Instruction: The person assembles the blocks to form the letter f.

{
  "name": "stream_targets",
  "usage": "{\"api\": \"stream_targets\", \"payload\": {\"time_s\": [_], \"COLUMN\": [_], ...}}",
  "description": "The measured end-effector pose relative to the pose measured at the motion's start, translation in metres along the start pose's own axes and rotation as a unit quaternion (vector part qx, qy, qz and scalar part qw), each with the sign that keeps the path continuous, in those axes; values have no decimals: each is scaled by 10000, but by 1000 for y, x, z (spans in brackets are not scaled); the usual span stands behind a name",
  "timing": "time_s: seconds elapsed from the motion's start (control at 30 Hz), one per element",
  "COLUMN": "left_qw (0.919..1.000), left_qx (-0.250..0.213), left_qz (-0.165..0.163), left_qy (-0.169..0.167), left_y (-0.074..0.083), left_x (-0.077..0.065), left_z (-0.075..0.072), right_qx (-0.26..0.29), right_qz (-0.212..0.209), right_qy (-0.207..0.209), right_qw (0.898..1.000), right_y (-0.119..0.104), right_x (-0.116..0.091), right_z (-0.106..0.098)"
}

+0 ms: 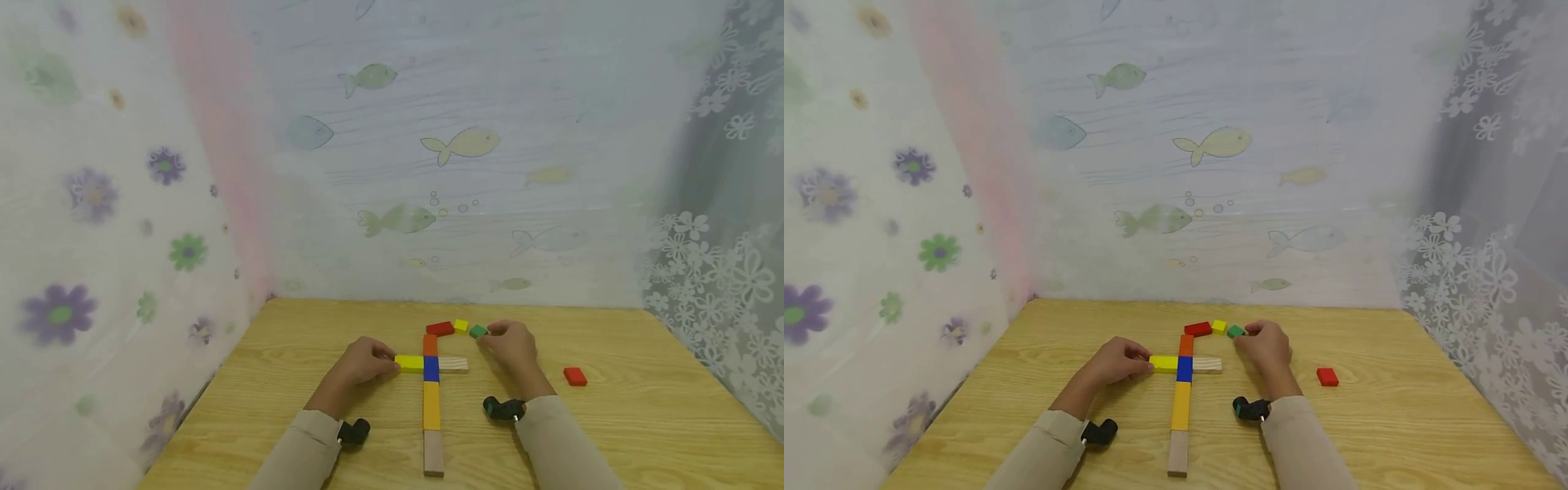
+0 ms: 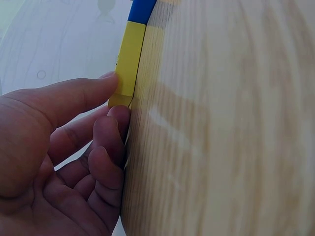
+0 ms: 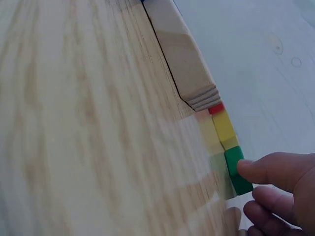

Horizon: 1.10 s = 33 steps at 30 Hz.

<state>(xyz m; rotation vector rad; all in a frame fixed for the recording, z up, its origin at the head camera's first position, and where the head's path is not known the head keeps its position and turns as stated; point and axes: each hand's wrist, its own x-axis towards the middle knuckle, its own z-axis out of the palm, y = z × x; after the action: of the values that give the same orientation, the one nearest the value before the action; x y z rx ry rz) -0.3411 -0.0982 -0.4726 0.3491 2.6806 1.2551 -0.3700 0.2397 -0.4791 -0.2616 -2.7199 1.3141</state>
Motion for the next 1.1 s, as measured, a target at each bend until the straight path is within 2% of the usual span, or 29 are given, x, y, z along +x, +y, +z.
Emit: {"api": "stream_targets", "payload": {"time_s": [0.2,0.67,1.1], "left_qw": [10000,10000,10000], "left_qx": [21,20,19], "left_qz": [-6,-55,-46], "left_qy": [31,61,33], "left_y": [-2,0,3], "left_x": [0,-1,-2], "left_z": [0,0,0], "right_qx": [-121,-341,-651], "right_qz": [-110,-16,-217], "right_qy": [-52,-148,-179], "right_qw": [9999,9993,9975], "right_y": [-1,-4,-4], "right_x": [1,4,5], "right_z": [-1,-1,-3]}}
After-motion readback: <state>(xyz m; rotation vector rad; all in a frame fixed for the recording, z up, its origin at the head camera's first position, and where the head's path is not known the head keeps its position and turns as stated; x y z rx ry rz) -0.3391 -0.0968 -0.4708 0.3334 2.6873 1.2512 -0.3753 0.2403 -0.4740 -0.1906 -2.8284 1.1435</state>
